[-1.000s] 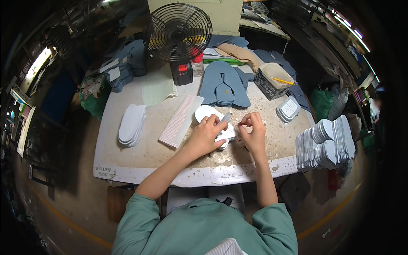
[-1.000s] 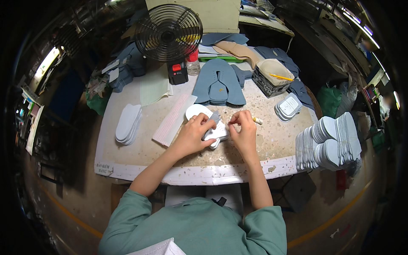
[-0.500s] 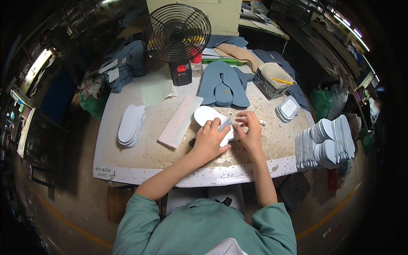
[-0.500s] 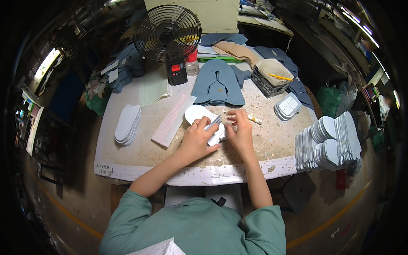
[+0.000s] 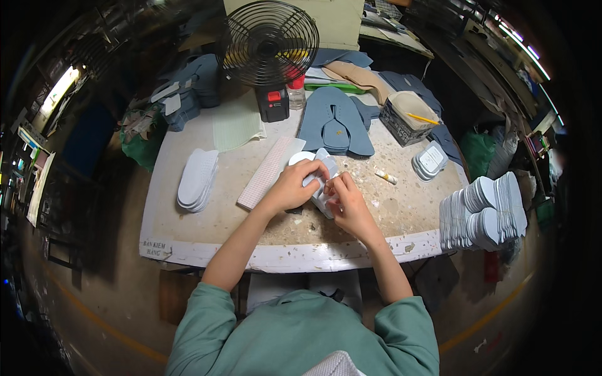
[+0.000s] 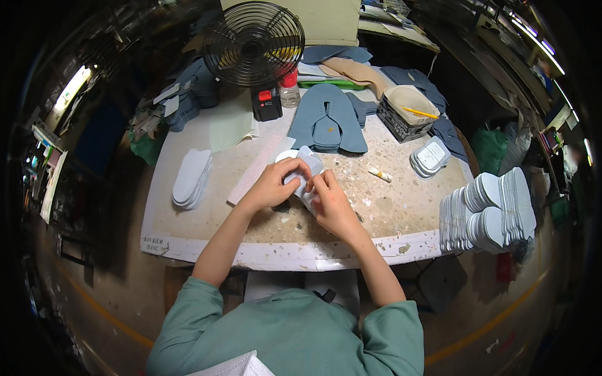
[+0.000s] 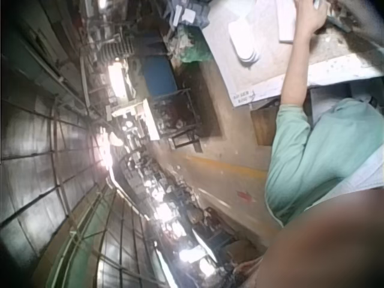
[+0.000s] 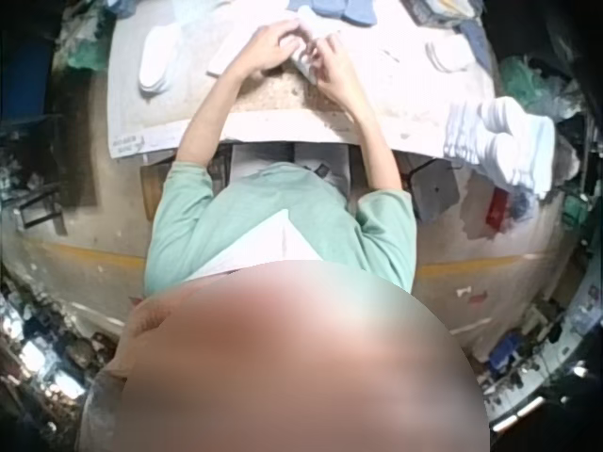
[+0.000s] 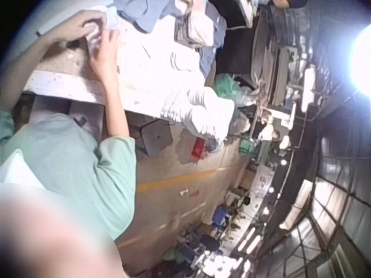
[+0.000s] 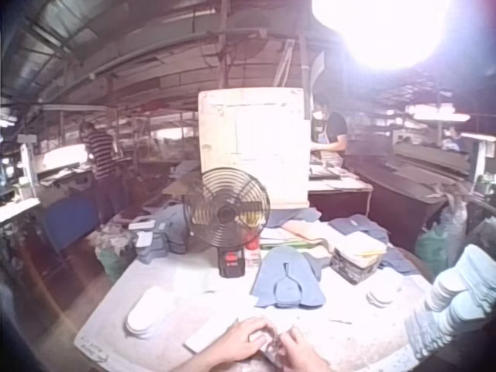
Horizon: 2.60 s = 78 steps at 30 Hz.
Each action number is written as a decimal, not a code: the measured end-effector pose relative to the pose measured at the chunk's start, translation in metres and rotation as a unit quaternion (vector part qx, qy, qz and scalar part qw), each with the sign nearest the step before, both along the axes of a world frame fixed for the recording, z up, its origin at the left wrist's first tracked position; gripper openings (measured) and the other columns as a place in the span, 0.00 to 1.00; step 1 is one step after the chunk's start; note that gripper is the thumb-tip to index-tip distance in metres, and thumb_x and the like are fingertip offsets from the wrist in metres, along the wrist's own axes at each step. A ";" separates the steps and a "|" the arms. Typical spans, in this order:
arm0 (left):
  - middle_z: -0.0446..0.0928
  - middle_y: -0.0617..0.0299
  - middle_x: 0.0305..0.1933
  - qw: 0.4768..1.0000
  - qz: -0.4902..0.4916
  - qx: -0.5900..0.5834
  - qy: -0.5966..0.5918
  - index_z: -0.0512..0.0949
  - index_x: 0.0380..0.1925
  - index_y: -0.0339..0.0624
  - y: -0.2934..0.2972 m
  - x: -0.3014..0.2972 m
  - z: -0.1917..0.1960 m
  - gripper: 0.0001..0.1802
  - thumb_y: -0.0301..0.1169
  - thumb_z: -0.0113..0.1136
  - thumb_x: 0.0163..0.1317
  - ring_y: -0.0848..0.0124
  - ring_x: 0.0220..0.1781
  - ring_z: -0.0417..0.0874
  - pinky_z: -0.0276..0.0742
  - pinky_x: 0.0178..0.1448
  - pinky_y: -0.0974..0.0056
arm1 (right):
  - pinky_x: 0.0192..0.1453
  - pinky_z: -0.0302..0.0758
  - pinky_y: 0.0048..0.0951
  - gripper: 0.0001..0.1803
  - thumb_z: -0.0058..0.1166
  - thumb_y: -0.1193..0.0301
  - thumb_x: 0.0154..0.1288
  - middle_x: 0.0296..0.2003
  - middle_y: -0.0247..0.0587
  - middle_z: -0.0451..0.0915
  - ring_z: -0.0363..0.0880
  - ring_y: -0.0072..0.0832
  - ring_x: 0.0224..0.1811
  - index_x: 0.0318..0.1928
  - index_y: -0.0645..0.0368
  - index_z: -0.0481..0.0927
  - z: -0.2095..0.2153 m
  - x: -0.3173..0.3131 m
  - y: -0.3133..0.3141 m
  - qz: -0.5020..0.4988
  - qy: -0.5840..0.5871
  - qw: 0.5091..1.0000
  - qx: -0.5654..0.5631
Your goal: The person repeatedly picks white insoles from a stack, peels small adhesive labels from a sheet, and sticks each label onto an insole. Finished insoles are placed into a separate stack on the table. The person handles insoles and labels by hand throughout the clip.
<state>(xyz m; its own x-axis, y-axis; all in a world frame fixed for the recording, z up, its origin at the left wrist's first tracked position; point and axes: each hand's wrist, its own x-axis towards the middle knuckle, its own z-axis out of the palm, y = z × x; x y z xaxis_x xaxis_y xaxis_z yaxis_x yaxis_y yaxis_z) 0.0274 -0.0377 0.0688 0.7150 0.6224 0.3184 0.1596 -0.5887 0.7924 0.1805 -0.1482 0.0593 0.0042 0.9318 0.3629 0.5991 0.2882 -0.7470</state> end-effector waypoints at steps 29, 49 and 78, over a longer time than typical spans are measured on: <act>0.71 0.51 0.51 0.949 0.107 0.281 0.098 0.77 0.43 0.49 -0.062 0.026 -0.018 0.21 0.36 0.70 0.47 0.51 0.52 0.75 0.76 0.51 0.51 | 0.44 0.82 0.26 0.33 0.51 0.88 0.58 0.53 0.43 0.71 0.79 0.30 0.50 0.65 0.52 0.71 -0.021 0.037 0.014 -0.154 0.049 0.985 0.061; 0.79 0.55 0.50 0.988 0.026 0.137 0.066 0.77 0.53 0.45 -0.042 -0.038 0.053 0.26 0.38 0.70 0.53 0.58 0.50 0.82 0.78 0.53 0.57 | 0.28 0.81 0.19 0.28 0.52 0.76 0.70 0.46 0.44 0.79 0.82 0.20 0.31 0.69 0.53 0.62 -0.020 0.022 0.002 -0.108 0.402 0.901 -0.124; 0.81 0.63 0.28 0.938 0.308 -0.031 -0.155 0.79 0.36 0.32 -0.069 -0.088 0.010 0.05 0.24 0.61 0.64 0.82 0.29 0.78 0.75 0.32 0.74 | 0.60 0.71 0.41 0.14 0.60 0.78 0.58 0.47 0.44 0.80 0.77 0.40 0.54 0.46 0.58 0.83 0.063 0.021 -0.067 -0.168 -0.068 0.963 0.201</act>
